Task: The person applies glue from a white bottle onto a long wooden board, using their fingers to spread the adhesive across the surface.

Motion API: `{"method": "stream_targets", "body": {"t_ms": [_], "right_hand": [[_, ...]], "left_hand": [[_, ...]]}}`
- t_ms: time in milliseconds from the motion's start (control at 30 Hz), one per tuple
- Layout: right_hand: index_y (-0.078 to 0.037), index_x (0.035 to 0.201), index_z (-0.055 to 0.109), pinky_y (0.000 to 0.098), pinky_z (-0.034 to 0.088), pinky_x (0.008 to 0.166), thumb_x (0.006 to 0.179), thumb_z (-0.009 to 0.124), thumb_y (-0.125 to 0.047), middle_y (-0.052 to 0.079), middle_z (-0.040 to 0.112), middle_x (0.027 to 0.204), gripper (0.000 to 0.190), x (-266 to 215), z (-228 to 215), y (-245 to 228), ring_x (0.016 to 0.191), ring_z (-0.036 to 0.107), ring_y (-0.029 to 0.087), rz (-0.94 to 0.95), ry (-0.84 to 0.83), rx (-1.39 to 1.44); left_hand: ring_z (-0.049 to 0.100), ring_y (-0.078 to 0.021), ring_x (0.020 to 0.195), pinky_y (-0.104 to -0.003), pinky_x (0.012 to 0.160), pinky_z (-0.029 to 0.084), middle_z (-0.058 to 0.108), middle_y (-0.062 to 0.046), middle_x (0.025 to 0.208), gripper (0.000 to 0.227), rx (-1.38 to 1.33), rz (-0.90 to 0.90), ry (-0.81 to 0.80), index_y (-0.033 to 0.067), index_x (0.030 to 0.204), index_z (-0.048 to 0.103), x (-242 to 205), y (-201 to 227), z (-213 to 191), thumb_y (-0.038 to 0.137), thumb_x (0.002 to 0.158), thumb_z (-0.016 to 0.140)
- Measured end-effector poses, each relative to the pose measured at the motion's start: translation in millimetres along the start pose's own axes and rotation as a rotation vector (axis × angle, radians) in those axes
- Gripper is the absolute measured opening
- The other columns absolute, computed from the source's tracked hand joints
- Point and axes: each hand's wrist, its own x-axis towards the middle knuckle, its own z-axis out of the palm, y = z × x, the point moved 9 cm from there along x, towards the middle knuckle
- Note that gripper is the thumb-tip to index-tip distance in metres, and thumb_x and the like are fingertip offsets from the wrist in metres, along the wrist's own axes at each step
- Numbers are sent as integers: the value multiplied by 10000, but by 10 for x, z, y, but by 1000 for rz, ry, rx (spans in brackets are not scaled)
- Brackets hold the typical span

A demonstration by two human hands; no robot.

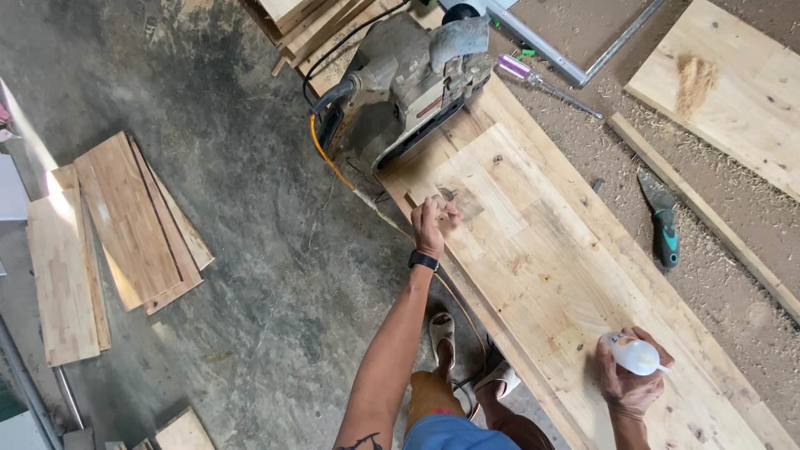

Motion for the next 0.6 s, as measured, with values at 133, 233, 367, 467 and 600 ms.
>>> {"method": "stream_targets", "body": {"t_ms": [133,233,367,467,600], "right_hand": [[-1,1340,608,384,537,828,889,798,-340,125,670,1333,596,-47,-4,165,1124,702,307,-11,3,-128],[-40,1350,558,410,531,903,862,792,-357,112,676,1332,627,-53,3,205,1152,689,289,81,-22,-117],[-58,1255,576,408,531,913,861,802,-345,111,662,1357,537,-59,16,278,1165,685,280,82,-22,-111],[-52,1224,616,405,551,893,858,818,-343,105,660,1357,509,-66,15,286,1142,693,275,63,-12,-128],[-118,1131,701,419,557,927,874,811,-355,60,635,1383,366,-80,49,444,1176,686,257,36,-40,-201]], "left_hand": [[634,-202,504,-274,497,515,709,-135,695,625,35,34,-68,16,822,693,-24,341,166,426,1107,318],[745,-262,669,-421,885,593,647,-88,593,634,112,87,-138,9,1016,687,-32,395,205,510,1097,306],[747,-298,1000,-374,755,654,725,-169,887,633,176,118,-261,-3,1310,643,-51,400,269,487,1105,299],[741,-289,1104,-360,765,689,755,-163,1117,653,269,175,-315,27,1442,551,-57,461,318,534,1105,315],[624,-422,1293,-482,1117,566,613,-293,1383,592,204,115,-309,-46,1431,533,3,220,266,-141,881,337]]}}
